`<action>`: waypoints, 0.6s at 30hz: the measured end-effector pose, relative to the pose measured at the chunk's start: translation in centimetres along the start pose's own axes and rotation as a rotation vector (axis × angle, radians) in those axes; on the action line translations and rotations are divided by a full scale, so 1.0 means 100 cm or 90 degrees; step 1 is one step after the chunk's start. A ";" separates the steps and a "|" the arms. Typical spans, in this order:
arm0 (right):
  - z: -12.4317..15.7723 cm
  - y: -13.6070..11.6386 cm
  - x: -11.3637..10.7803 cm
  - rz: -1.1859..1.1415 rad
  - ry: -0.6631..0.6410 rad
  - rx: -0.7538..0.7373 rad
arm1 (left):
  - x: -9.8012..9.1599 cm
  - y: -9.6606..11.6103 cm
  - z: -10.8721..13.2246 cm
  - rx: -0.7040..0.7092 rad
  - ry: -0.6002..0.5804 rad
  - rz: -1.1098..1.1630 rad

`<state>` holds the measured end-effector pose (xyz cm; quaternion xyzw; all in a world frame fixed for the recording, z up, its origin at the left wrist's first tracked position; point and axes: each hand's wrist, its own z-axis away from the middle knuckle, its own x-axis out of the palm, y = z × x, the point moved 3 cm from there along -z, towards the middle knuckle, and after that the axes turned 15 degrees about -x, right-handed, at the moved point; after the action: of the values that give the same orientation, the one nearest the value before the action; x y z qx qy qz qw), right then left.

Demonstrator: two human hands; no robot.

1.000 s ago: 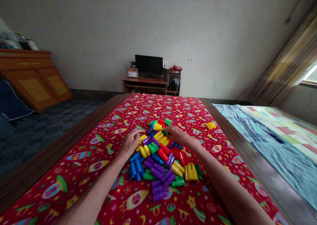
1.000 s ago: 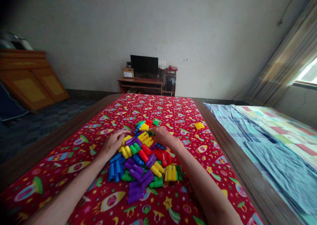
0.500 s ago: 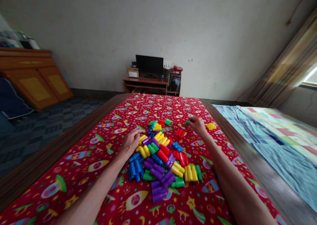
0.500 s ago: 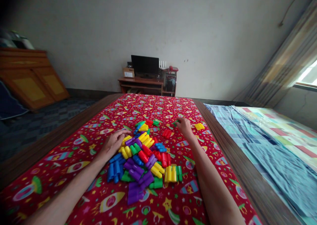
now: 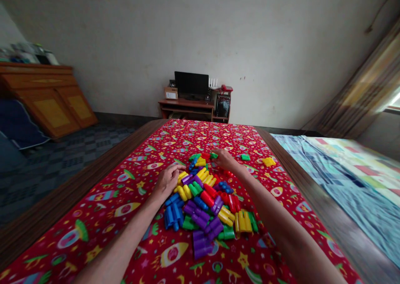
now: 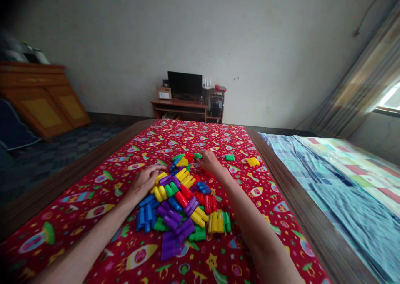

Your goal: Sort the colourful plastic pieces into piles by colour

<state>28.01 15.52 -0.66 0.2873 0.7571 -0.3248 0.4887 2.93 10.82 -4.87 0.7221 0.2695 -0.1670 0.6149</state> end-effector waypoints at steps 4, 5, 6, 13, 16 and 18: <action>-0.021 -0.006 0.013 0.035 -0.085 0.029 | -0.002 0.003 0.003 -0.001 -0.007 0.001; -0.020 -0.005 0.012 0.041 -0.082 0.042 | -0.002 0.004 0.004 0.000 -0.010 0.003; -0.017 -0.003 0.010 0.049 -0.071 0.059 | -0.003 0.004 0.004 0.001 -0.011 0.005; 0.030 0.039 -0.024 0.128 -0.004 0.217 | -0.001 0.003 0.003 0.004 -0.009 0.003; 0.041 0.057 -0.034 0.091 -0.021 0.168 | 0.000 0.002 0.002 0.003 0.005 -0.001; 0.046 0.065 -0.040 0.083 -0.022 0.171 | 0.001 0.001 0.002 0.002 0.006 -0.010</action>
<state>36.95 15.55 0.25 0.3929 0.6781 -0.3954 0.4791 3.07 10.65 -4.89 0.7218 0.2776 -0.1692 0.6110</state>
